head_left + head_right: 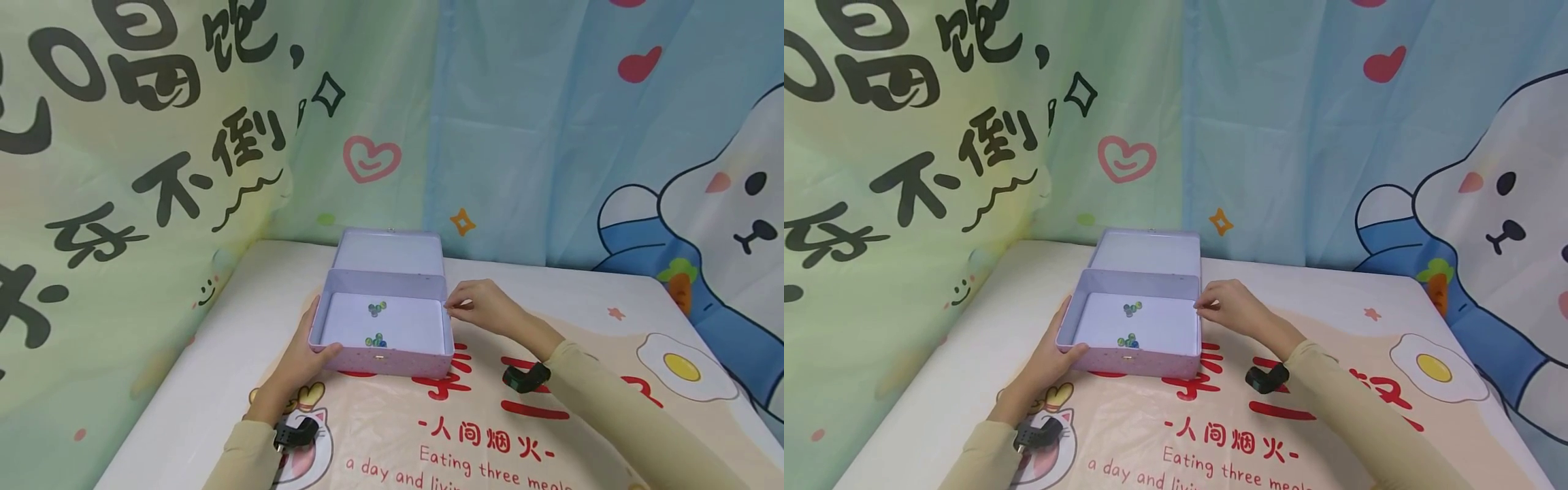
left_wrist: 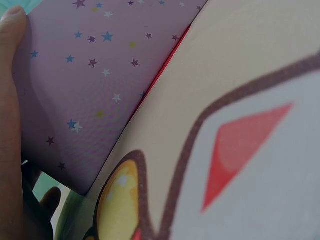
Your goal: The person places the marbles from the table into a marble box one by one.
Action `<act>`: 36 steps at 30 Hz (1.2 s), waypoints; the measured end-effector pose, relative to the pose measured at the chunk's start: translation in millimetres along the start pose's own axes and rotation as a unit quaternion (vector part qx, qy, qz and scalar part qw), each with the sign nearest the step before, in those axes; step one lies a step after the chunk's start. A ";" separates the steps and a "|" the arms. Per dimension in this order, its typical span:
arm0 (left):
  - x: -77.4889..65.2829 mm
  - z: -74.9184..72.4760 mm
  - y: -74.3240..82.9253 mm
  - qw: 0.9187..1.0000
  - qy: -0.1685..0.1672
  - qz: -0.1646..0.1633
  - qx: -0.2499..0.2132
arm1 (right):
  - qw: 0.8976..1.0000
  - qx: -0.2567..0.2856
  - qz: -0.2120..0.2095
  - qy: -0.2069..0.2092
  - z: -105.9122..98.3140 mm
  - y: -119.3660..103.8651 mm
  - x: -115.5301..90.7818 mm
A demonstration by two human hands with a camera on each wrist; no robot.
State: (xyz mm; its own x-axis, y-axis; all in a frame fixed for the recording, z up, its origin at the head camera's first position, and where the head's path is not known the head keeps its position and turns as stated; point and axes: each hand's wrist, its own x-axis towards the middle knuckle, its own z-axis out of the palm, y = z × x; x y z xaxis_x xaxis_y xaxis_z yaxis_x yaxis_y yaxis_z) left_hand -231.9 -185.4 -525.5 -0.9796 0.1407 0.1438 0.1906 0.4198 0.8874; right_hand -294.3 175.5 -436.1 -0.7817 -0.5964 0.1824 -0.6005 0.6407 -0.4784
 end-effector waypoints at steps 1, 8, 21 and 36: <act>-0.3 0.1 -0.1 1.000 0.001 -0.001 0.000 | 1.000 -0.004 -0.006 -0.001 1.1 -1.0 4.1; -0.2 0.3 -2.3 1.000 -0.001 0.008 0.008 | 0.999 -0.028 -0.018 -0.028 8.7 -9.2 33.3; -1.5 -0.9 3.0 1.000 -0.001 0.012 0.006 | 0.997 -0.044 -0.024 -0.064 26.8 -18.8 84.1; 0.0 -1.0 -3.4 1.000 0.001 0.011 0.001 | 0.998 -0.024 -0.001 -0.063 47.7 -14.8 103.8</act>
State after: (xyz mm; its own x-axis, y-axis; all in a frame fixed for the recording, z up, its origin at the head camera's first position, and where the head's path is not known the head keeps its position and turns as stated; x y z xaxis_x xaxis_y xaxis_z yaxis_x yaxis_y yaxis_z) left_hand -232.6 -187.7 -528.0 -0.9754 0.1477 0.1636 0.2115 0.4182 0.8834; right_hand -358.6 81.1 -451.1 -0.7547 -0.6519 0.0737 -0.6125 0.6598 -0.4353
